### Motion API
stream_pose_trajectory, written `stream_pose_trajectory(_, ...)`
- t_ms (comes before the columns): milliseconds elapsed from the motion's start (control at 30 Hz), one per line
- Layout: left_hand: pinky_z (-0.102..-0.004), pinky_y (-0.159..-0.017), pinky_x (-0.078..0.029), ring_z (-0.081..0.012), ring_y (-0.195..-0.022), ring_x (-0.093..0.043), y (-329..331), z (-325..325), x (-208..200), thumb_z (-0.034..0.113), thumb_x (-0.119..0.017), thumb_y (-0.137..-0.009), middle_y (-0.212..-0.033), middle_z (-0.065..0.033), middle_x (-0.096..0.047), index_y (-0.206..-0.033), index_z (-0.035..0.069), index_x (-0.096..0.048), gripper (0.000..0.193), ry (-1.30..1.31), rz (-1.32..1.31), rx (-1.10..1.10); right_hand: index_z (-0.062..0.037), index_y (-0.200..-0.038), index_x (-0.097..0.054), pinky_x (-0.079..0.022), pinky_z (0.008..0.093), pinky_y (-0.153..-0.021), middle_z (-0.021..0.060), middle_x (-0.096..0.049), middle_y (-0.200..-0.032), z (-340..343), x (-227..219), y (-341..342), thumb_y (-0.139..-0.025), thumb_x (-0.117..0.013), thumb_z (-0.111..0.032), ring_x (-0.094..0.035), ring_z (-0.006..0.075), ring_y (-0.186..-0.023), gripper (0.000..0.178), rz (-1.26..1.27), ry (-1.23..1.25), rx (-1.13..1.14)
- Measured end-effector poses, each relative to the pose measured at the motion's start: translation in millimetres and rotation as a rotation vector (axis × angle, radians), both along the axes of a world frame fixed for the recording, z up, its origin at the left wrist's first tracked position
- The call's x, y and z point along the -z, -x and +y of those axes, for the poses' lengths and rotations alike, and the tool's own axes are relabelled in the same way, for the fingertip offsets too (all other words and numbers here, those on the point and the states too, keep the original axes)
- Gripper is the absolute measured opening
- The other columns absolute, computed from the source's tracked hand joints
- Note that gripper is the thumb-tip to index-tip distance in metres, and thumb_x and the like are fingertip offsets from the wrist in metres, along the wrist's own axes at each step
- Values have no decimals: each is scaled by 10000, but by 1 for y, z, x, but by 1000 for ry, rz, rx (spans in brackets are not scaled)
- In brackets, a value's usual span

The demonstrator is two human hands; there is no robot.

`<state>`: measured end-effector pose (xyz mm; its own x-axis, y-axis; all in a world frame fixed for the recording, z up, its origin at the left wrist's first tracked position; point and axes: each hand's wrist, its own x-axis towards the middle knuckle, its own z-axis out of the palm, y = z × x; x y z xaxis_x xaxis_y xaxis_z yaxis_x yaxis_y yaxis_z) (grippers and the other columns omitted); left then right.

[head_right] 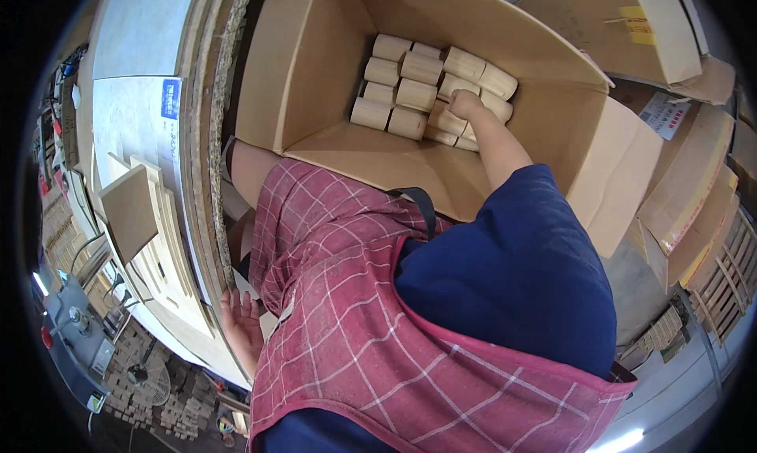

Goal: Using a drill press to bore holes into cylindrical wood blocks.

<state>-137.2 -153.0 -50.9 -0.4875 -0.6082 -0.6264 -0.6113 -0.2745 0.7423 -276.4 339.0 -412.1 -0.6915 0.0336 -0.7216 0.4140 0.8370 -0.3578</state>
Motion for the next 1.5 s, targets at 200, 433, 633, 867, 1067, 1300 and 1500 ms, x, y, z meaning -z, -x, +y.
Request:
stream_pose_trajectory(200, -391, -828, -448, -281, -987, -526, 2, -19, 3, 377, -528, -845, -1104, -176, -485, -1152, 27, -406, 481, -13, -59, -193, -69, -905, -625, -463, 377, -749, 176, -614, -900, -65, 52, -1, -727, -565, -217, -586, 314, -846, 239, -150, -77, -132)
stream_pose_trajectory(433, -388, -744, -488, -311, -906, -569, 22, -6, 8, 266, -554, -848, -1031, -124, -545, -1050, 71, -439, 304, -23, -25, -107, -71, -1184, -451, -433, 349, -861, 178, -499, -1163, -155, 18, 58, -716, -548, -63, -474, 304, -1074, 477, -88, 20, -429)
stream_pose_trajectory(633, -371, -721, -490, -279, -872, -577, 18, -8, 11, 163, -564, -840, -952, -84, -562, -917, 92, -462, 146, 23, -24, -190, -49, -1185, -427, -382, 417, -910, 182, -427, -1217, -197, 29, 86, -797, -485, -262, -397, 351, -1129, 447, -91, 74, -342)
stream_pose_trajectory(867, -386, -780, -464, -264, -888, -564, 18, -1, 5, 113, -554, -840, -923, -56, -566, -802, 117, -468, 94, 15, -4, -216, -67, -1177, -442, -290, 530, -920, 119, -473, -1180, -197, 105, 64, -788, -448, -250, -468, 280, -1093, 429, -225, -48, -433)
stream_pose_trajectory(1067, -371, -809, -446, -257, -893, -554, 17, -4, 3, 103, -559, -836, -912, -51, -568, -772, 120, -471, 110, 3, -23, -240, -110, -1259, -367, -248, 570, -921, 117, -412, -1238, -204, 163, 28, -780, -490, -322, -456, 342, -1087, 537, -193, -60, -442)
stream_pose_trajectory(1300, -381, -821, -432, -264, -934, -537, 11, -8, 1, 96, -560, -835, -924, -38, -565, -765, 125, -471, 116, -13, -34, -239, -164, -1281, -354, -319, 480, -954, 95, -297, -1348, -206, 146, 30, -879, -379, -239, -261, 314, -1242, 410, -251, -46, -226)
stream_pose_trajectory(1500, -380, -838, -415, -279, -1004, -498, 3, -8, -4, 88, -560, -832, -983, -37, -547, -772, 125, -476, 110, -43, 38, -252, -176, -1262, -346, -339, 482, -935, 92, -313, -1328, -153, 58, 123, -813, -507, -219, -304, 328, -1207, 480, -906, 857, -235)
